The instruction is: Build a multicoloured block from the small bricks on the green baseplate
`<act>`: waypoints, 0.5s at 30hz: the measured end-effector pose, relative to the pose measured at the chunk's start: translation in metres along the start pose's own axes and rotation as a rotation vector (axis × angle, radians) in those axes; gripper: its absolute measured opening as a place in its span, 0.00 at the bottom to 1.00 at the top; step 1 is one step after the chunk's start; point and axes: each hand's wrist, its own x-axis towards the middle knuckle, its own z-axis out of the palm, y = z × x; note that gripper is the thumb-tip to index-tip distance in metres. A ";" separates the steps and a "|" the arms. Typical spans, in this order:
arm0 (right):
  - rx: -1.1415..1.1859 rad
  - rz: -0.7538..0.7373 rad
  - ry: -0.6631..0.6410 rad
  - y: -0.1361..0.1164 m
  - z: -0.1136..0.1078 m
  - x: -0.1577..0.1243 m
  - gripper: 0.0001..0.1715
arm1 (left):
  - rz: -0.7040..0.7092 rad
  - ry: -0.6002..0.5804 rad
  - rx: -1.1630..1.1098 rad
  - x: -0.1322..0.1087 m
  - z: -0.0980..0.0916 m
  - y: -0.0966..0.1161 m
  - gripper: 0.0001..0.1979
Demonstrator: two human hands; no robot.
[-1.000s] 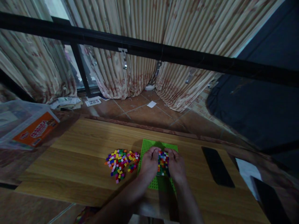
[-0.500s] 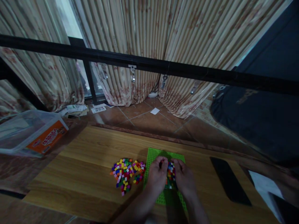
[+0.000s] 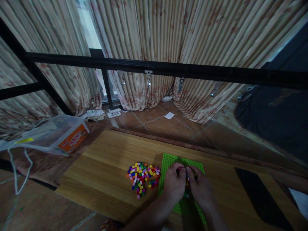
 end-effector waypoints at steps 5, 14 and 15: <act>-0.032 -0.004 -0.010 0.006 -0.001 0.002 0.32 | 0.012 0.029 0.055 -0.001 0.002 0.001 0.11; -0.062 -0.179 0.355 -0.011 -0.014 -0.008 0.25 | 0.050 0.067 0.035 0.005 -0.019 0.012 0.11; -0.027 -0.257 0.407 -0.018 -0.014 -0.014 0.23 | 0.047 0.079 -0.010 0.007 -0.023 0.012 0.10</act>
